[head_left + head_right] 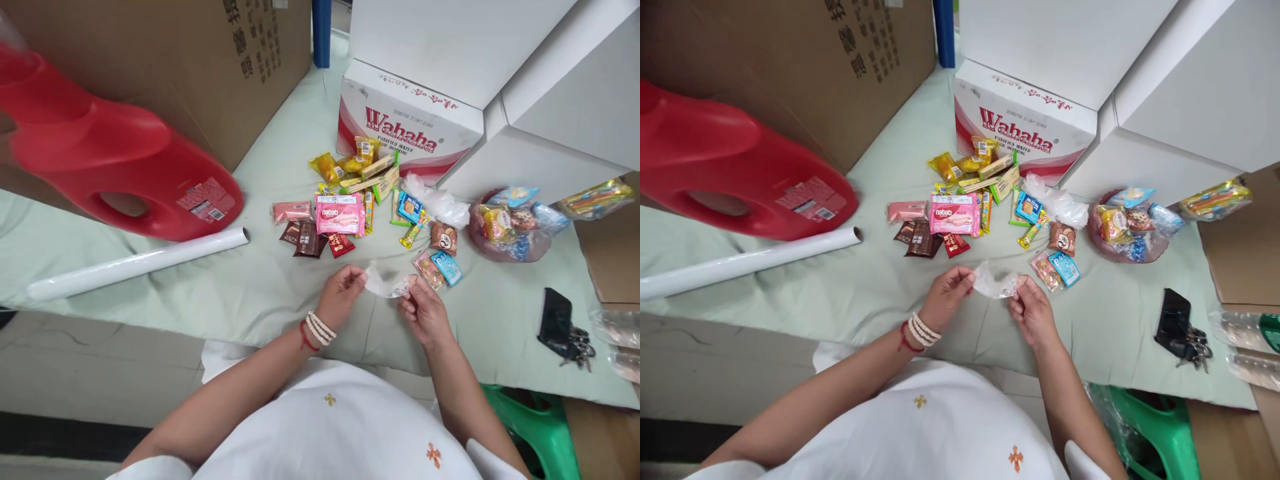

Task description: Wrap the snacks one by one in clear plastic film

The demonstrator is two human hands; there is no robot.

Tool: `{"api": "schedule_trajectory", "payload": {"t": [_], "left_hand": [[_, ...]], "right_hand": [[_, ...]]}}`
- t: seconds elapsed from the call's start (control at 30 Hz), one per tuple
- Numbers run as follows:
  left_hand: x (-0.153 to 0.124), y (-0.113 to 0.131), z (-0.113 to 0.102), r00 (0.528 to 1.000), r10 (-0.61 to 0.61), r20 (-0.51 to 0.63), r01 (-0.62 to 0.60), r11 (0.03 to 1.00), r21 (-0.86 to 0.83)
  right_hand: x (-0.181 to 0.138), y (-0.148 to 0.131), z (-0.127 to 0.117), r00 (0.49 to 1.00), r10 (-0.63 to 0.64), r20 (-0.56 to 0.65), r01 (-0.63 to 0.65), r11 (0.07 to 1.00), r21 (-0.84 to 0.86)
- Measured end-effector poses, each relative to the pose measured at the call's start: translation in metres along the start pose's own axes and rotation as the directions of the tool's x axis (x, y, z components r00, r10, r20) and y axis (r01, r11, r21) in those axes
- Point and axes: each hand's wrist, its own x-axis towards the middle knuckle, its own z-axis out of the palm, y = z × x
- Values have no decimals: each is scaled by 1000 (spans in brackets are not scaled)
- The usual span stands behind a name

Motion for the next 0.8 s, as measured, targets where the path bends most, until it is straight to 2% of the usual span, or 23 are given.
{"api": "schedule_trajectory", "payload": {"t": [0.1, 0.17, 0.2, 0.27, 0.33, 0.37, 0.43, 0.5, 0.53, 0.63, 0.7, 0.8], "left_hand": [[1, -2, -13, 988, -140, -71, 124, 974, -191], [0, -1, -17, 985, -157, -67, 138, 963, -232], [-2, 0, -18, 988, -142, -57, 126, 966, -224], [-5, 3, -18, 995, -91, -32, 85, 982, -171], [-9, 5, -16, 999, -42, 5, 42, 995, -94], [-11, 7, -14, 999, -23, 29, 25, 998, -55], [-16, 9, -10, 997, 5, 82, -7, 1000, 17], [-19, 10, -6, 992, 26, 120, -36, 996, 78], [-21, 11, -4, 992, 31, 123, -44, 994, 99], [-21, 12, -5, 996, 20, 82, -28, 995, 96], [-19, 12, -9, 999, -7, 45, 5, 999, 43], [-13, 11, -18, 999, -39, -16, 38, 996, -76]], "right_hand": [[1, 2, -14, 1000, 0, 2, 0, 999, -35], [-1, 7, -22, 1000, -1, 20, 5, 975, -222], [-2, 8, -26, 999, -37, 18, 41, 928, -371], [-6, 8, -32, 973, -231, -5, 167, 720, -673], [-10, 3, -30, 877, -479, 35, 288, 467, -836], [-12, 0, -26, 834, -544, 92, 346, 385, -856], [-14, -5, -13, 807, -533, 255, 477, 335, -812], [-11, -6, 3, 799, -461, 386, 571, 382, -726], [-9, -5, 10, 801, -445, 400, 582, 425, -693], [0, 1, 16, 859, -434, 272, 504, 625, -595], [3, 3, 10, 908, -389, 152, 411, 765, -496], [2, 1, -4, 950, -310, 37, 306, 900, -309]]}}
